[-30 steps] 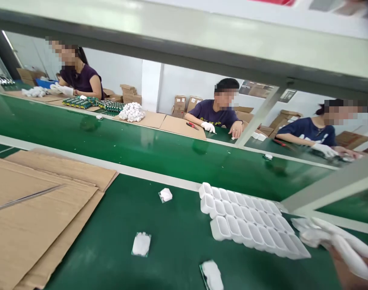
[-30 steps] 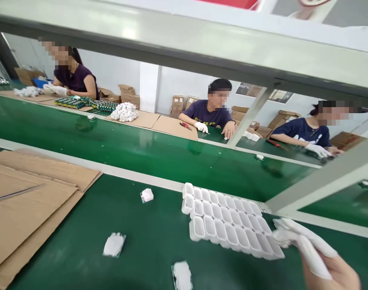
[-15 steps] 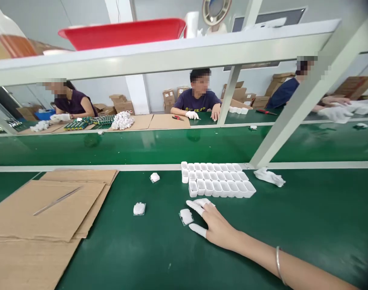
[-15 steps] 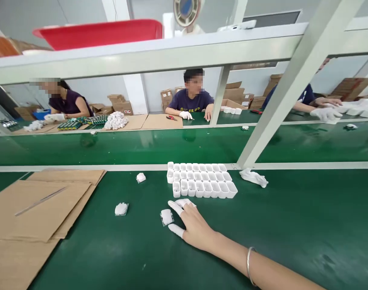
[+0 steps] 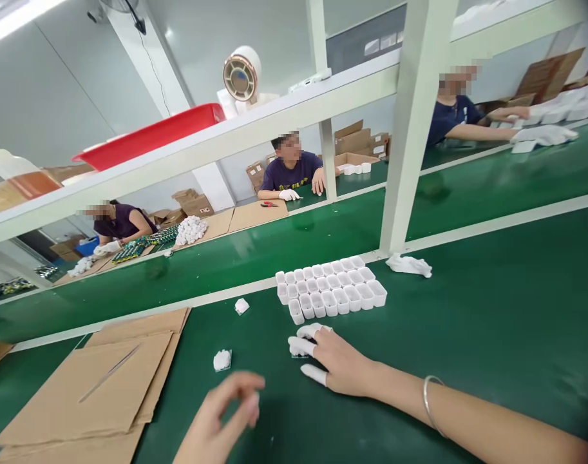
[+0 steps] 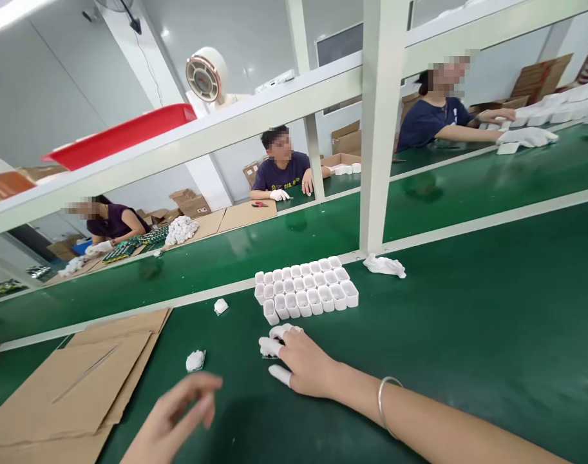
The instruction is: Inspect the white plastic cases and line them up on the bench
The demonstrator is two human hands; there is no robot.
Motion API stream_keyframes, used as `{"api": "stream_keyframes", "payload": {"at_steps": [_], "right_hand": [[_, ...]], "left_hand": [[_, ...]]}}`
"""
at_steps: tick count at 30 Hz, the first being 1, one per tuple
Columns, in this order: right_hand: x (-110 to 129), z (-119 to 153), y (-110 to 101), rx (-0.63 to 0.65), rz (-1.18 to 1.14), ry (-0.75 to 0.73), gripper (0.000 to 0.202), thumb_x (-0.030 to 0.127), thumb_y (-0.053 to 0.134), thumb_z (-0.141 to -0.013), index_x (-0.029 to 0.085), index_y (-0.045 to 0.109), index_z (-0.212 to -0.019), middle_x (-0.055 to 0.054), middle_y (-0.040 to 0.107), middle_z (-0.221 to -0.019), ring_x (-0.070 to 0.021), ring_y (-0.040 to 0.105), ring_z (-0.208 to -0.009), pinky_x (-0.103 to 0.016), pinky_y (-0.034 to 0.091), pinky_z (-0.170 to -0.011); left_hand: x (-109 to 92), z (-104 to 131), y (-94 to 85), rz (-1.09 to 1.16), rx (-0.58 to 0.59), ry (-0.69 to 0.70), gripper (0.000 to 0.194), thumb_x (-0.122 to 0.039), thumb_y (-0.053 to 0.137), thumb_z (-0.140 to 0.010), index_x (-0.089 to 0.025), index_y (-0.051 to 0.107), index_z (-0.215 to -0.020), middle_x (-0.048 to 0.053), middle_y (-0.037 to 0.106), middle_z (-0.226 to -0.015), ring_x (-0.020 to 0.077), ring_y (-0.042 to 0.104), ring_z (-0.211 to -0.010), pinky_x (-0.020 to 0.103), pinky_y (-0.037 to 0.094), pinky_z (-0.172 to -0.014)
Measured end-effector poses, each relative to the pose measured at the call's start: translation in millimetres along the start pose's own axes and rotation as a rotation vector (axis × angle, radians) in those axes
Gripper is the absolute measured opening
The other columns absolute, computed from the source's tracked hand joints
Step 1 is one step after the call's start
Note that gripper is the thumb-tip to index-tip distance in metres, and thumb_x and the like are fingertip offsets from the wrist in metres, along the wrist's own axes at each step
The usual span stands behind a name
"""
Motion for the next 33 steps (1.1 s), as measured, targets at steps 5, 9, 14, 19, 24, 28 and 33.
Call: {"api": "stream_keyframes", "payload": {"at_steps": [5,9,14,19,24,28,33], "right_hand": [[9,0,-1,-0.043,-0.010,-0.038,0.022,0.012,0.049,-0.086,0.020,0.061,-0.103,-0.011,0.054,-0.113,-0.0240,0.053,-0.097,-0.042,0.043,-0.084],[-1,2,4,-0.044,-0.121,0.040,0.023,0.019,0.064,-0.077,0.019,0.058,-0.099,-0.009,0.056,-0.110,-0.0251,0.054,-0.100,-0.042,0.044,-0.088],[-27,5,14,-0.070,0.035,0.275,0.035,0.025,0.073,-0.075,0.013,0.060,-0.105,-0.019,0.054,-0.119,-0.0367,0.050,-0.109,-0.055,0.040,-0.093],[-31,9,11,-0.092,0.015,0.301,0.029,0.024,0.074,-0.074,0.014,0.063,-0.099,-0.015,0.057,-0.110,-0.0339,0.053,-0.100,-0.052,0.044,-0.086],[-32,5,-7,-0.141,-0.301,0.279,0.024,0.019,0.071,-0.076,0.022,0.064,-0.098,-0.005,0.060,-0.102,-0.0235,0.056,-0.092,-0.040,0.047,-0.083],[-40,3,-9,-0.167,-0.681,0.378,0.030,0.034,0.064,-0.086,0.023,0.058,-0.114,-0.001,0.063,-0.088,-0.0153,0.055,-0.071,-0.029,0.049,-0.066],[-40,9,-14,-0.300,-0.646,0.340,0.042,0.040,0.067,-0.085,0.023,0.056,-0.121,-0.003,0.064,-0.097,-0.0160,0.056,-0.076,-0.029,0.052,-0.068]], "left_hand": [[-20,-121,-21.8,-0.238,-0.362,0.219,0.039,-0.032,0.053,-0.088,-0.023,0.049,-0.126,0.006,0.061,-0.098,0.0196,0.061,-0.087,0.039,0.053,-0.080],[-14,-172,-5.9,-0.312,-0.290,0.308,0.034,-0.023,0.059,-0.083,-0.024,0.053,-0.117,0.008,0.057,-0.114,0.0221,0.059,-0.103,0.042,0.050,-0.090],[0,-169,2.1,-0.246,-0.435,0.352,0.005,-0.021,0.051,-0.088,-0.021,0.051,-0.093,0.006,0.058,-0.102,0.0221,0.058,-0.099,0.043,0.049,-0.090],[4,-150,9.4,-0.226,-0.451,0.400,0.004,-0.022,0.045,-0.093,-0.022,0.045,-0.089,0.010,0.057,-0.117,0.0243,0.054,-0.117,0.043,0.048,-0.094],[6,-135,-3.1,-0.186,-0.556,0.376,0.030,-0.027,0.057,-0.088,-0.022,0.043,-0.115,0.009,0.054,-0.117,0.0227,0.056,-0.112,0.043,0.047,-0.097],[-6,-125,-1.0,-0.262,-0.583,0.443,0.046,-0.024,0.062,-0.084,-0.023,0.043,-0.126,0.008,0.049,-0.110,0.0216,0.057,-0.105,0.039,0.052,-0.089],[-30,-100,10.3,-0.448,-0.687,0.661,0.018,-0.027,0.064,-0.084,-0.018,0.052,-0.095,0.005,0.045,-0.091,0.0167,0.056,-0.078,0.029,0.053,-0.061]]}}
Point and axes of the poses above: each hand's wrist, its own z-axis away from the middle knuckle, its own y-axis out of the palm, x = y × z, the point moved 9 cm from there along -z, towards the middle knuckle
